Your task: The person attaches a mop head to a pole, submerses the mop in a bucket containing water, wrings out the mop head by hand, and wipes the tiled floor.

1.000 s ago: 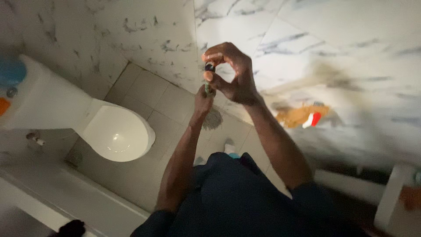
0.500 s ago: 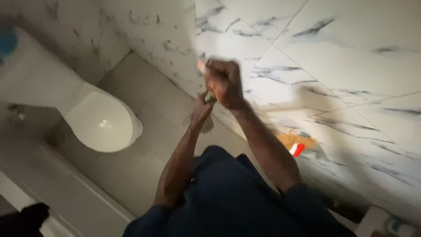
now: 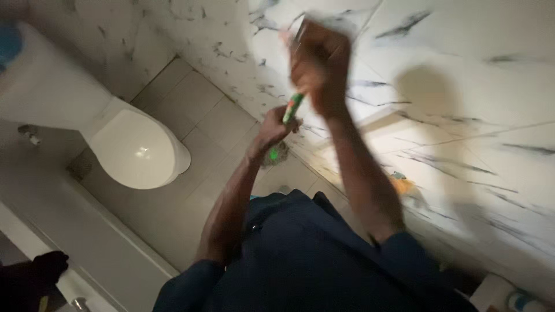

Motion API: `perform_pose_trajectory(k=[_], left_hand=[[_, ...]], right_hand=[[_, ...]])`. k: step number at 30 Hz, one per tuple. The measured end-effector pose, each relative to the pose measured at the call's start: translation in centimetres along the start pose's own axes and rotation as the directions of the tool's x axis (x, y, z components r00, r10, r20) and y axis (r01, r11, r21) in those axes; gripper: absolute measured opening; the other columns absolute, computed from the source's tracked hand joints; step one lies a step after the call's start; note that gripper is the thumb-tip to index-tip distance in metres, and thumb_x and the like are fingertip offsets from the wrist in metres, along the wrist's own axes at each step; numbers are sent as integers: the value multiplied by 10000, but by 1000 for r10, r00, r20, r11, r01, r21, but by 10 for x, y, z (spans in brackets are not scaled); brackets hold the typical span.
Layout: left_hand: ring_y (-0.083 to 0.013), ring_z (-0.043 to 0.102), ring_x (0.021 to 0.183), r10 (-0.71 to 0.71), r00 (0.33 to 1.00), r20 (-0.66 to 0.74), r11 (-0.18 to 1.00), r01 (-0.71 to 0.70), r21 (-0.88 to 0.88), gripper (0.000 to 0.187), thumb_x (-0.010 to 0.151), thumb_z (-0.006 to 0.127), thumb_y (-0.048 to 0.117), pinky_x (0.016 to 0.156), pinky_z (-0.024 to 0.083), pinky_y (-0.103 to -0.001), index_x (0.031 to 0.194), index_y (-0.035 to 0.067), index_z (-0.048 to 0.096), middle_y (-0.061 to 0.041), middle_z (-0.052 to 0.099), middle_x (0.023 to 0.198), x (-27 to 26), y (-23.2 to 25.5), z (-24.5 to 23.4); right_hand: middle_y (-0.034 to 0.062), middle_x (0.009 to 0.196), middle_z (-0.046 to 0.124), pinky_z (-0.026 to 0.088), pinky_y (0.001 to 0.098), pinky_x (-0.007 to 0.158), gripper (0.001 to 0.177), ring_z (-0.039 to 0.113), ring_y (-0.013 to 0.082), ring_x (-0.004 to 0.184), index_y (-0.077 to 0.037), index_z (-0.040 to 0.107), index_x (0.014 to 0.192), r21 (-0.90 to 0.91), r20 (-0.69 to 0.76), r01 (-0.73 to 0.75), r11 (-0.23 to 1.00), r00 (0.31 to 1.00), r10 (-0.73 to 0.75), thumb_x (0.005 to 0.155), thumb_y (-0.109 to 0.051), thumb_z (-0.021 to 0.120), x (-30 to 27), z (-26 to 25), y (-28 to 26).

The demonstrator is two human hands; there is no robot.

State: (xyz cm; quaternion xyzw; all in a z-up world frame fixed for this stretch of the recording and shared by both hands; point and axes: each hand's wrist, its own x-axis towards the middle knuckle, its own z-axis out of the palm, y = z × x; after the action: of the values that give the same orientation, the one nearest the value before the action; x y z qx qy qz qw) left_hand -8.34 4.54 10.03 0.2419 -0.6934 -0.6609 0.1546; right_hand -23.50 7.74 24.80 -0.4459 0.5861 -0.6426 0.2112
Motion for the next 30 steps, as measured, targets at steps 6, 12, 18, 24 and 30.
perform_pose_trajectory(k=[6, 12, 18, 24, 30], left_hand=[[-236, 660, 923, -187, 941, -284, 980, 199, 14, 390, 968, 623, 231, 772, 549, -426, 1298, 25, 599, -134, 710, 1035, -11, -90, 38], [-264, 638, 1149, 16, 986, -166, 998, -26, -54, 625, 873, 771, 245, 948, 567, -411, 1383, 46, 469, -120, 623, 1259, -4, -89, 38], [-253, 652, 1113, 55, 993, -102, 993, -65, -95, 514, 956, 694, 290, 909, 578, -400, 1357, 39, 494, -118, 637, 1225, 17, -100, 30], [-222, 670, 1023, -137, 986, -91, 989, 141, 35, 437, 1007, 635, 329, 840, 590, -364, 1299, 22, 529, -116, 657, 1148, 41, -144, 8], [-121, 636, 959, 530, 843, 89, 691, -368, -622, 375, 1017, 656, 331, 781, 564, -301, 1212, 16, 603, -46, 652, 1101, 52, -174, -13]], right_hand=[[-14, 631, 488, 406, 250, 443, 425, 485, 66, 508, -81, 503, 690, 303, 358, 61, 951, 918, -173, 981, -386, 560, -75, 21, 1], [-29, 602, 360, 305, 307, 499, 512, 370, 94, 511, -74, 332, 709, 301, 271, 88, 949, 947, -174, 1027, -361, 611, -84, 15, -2], [-35, 587, 363, 258, 294, 480, 414, 322, 87, 509, -88, 367, 685, 195, 233, 124, 973, 958, -169, 966, -273, 610, -81, 8, -6], [1, 584, 331, 222, 333, 508, 430, 275, 127, 525, -77, 333, 698, 230, 228, 172, 958, 947, -225, 961, -281, 605, -83, 11, 20], [29, 647, 308, 258, 356, 555, 388, 280, 163, 517, -49, 370, 739, 96, 266, 177, 979, 944, -197, 952, -212, 649, -87, 13, 42]])
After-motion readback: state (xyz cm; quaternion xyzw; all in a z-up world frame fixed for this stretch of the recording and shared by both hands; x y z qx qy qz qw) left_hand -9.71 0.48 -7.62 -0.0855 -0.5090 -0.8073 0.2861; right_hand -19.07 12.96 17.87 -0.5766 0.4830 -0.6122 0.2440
